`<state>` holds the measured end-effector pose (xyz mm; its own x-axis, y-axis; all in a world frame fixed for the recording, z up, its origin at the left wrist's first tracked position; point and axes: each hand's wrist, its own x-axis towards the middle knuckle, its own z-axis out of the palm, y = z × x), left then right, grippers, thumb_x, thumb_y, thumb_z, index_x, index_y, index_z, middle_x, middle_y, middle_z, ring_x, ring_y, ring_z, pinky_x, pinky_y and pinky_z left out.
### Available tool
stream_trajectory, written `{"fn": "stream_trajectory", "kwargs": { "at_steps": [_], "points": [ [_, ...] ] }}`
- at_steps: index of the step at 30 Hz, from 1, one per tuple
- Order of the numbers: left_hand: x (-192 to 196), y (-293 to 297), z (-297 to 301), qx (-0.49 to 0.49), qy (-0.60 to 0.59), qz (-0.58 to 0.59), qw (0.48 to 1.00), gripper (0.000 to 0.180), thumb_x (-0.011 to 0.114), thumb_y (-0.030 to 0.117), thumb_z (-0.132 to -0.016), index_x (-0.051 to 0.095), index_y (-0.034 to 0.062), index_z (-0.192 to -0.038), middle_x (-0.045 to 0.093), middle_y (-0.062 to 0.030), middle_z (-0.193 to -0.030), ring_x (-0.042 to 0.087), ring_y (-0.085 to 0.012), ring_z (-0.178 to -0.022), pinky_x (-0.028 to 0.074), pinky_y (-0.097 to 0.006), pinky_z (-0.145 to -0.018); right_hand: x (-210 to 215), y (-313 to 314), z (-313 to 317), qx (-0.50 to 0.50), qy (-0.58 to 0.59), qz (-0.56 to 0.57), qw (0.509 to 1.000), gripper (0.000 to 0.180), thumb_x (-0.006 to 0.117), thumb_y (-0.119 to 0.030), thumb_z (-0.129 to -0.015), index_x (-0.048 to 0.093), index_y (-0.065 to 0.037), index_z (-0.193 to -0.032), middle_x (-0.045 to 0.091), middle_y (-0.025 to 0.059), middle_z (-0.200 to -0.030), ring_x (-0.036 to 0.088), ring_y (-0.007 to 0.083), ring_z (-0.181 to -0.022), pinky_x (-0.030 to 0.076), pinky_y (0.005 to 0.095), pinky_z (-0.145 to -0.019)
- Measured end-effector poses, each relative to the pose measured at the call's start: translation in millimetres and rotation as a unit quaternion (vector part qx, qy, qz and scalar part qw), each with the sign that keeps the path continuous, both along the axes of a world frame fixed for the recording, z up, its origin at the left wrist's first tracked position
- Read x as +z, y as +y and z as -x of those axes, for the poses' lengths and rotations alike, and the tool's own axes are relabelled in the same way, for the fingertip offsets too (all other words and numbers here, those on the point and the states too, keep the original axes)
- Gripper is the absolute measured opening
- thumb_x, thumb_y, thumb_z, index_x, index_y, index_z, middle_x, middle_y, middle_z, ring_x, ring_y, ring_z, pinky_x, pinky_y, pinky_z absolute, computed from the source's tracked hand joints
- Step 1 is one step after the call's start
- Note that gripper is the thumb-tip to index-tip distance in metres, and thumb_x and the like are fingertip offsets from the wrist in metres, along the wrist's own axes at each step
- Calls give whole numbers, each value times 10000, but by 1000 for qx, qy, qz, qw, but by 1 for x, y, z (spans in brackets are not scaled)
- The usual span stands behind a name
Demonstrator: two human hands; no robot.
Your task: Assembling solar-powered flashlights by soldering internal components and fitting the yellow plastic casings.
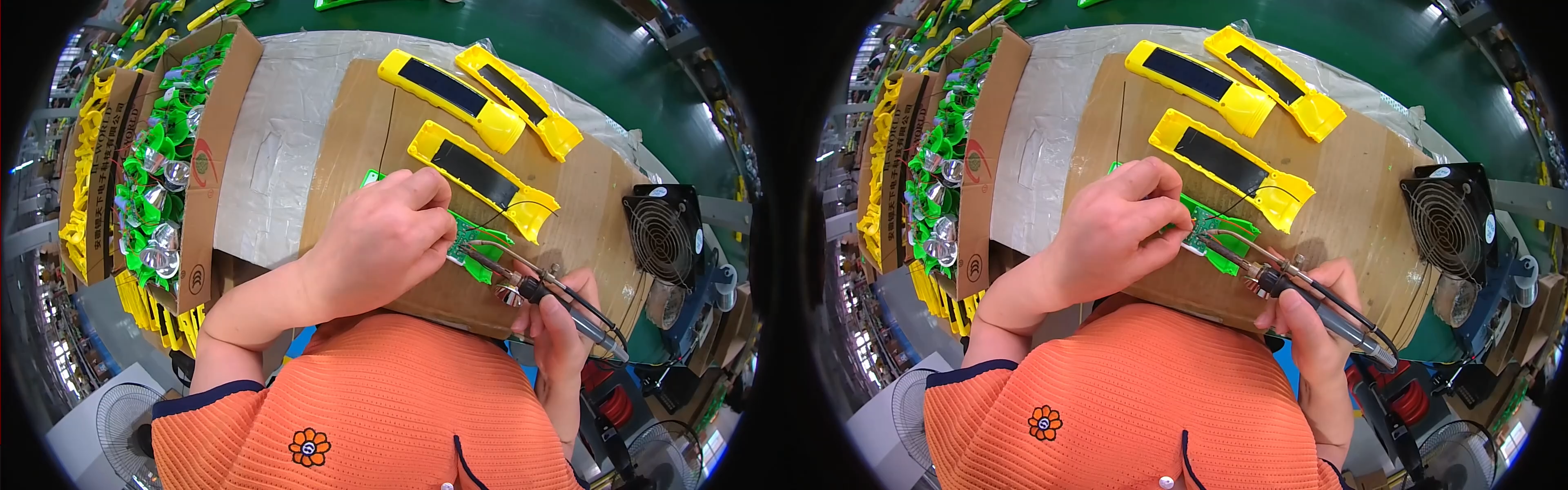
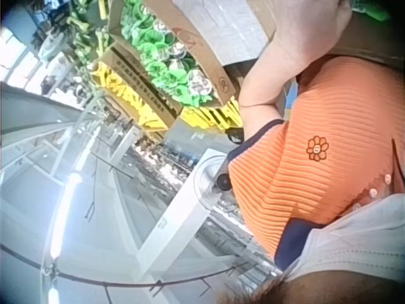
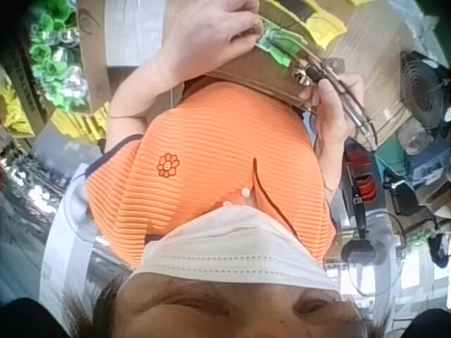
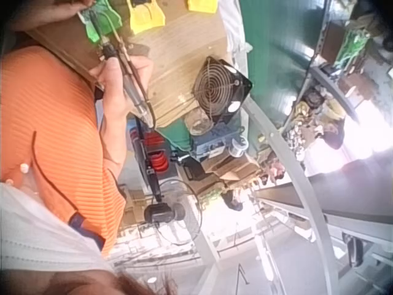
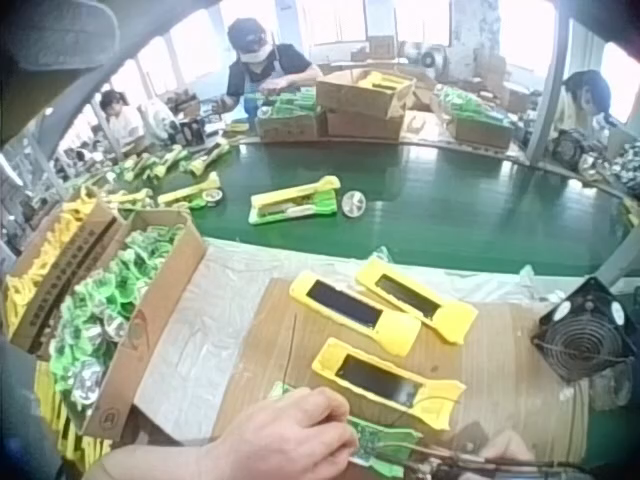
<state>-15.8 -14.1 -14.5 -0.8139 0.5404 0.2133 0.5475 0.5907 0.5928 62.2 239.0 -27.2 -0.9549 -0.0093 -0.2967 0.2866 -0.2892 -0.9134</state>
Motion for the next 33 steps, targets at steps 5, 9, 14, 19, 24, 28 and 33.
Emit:
{"fn": "stream_trajectory", "kwargs": {
  "at_steps": [5, 9, 14, 19, 24, 28, 33],
  "points": [
    [1, 1, 0, 4, -2, 2, 1000, 122, 745, 68, -738, 643, 68, -806, 560, -51, -916, 592, -236, -825, 490, -348, -686, -1, 1, 0, 13, -10, -27, 999, 242, 631, -73, -869, 418, -33, -977, 654, 366, -999, 530, 152, -487, 525, 299, -531],
    [0, 0, 0, 1, -3, 2, 1000, 122, 745, 68, -738, 643, 66, -805, 559, -52, -914, 591, -239, -825, 492, -347, -682, 7, -4, 5, 4, -15, -7, 1000, 181, 615, 2, -882, 440, -9, -927, 617, 131, -748, 598, 151, -556, 497, 271, -524],
    [2, 0, 1, -2, -12, 8, 1000, 113, 739, 65, -737, 644, 64, -799, 560, -55, -910, 595, -240, -832, 493, -353, -698, 7, -5, 5, 0, -11, -4, 1000, 188, 622, -2, -886, 440, -9, -932, 618, 125, -741, 606, 150, -564, 486, 262, -512],
    [4, 0, 1, -3, -18, 14, 1000, 109, 736, 65, -738, 644, 64, -796, 560, -57, -908, 597, -242, -837, 494, -357, -711, 7, -5, 6, 13, -22, -40, 999, 213, 630, -82, -869, 433, -32, -934, 603, 166, -694, 528, 165, -475, 568, 348, -669],
    [3, 2, 1, -4, -19, 22, 1000, 107, 733, 65, -740, 639, 60, -791, 560, -61, -904, 600, -244, -842, 496, -360, -716, 2, -2, 4, 1, -28, -31, 999, 227, 638, -110, -867, 432, -42, -933, 541, 86, -610, 520, 168, -460, 552, 441, -892],
    [5, 2, 1, -2, -23, 26, 999, 102, 728, 62, -744, 637, 58, -790, 559, -64, -903, 601, -247, -845, 498, -364, -724, 0, 12, -4, -50, 34, 59, 996, 220, 620, -64, -879, 425, -18, -969, 636, 241, -777, 557, 163, -479, 547, 318, -549],
    [7, 2, 0, -5, -21, 31, 999, 106, 729, 68, -757, 636, 57, -805, 564, -67, -909, 599, -252, -857, 499, -366, -734, -2, 25, -5, -104, 68, 54, 991, 217, 605, -143, -894, 426, -56, -981, 418, -2, -534, 499, 156, -448, 441, 523, -1048]
  ]
}}
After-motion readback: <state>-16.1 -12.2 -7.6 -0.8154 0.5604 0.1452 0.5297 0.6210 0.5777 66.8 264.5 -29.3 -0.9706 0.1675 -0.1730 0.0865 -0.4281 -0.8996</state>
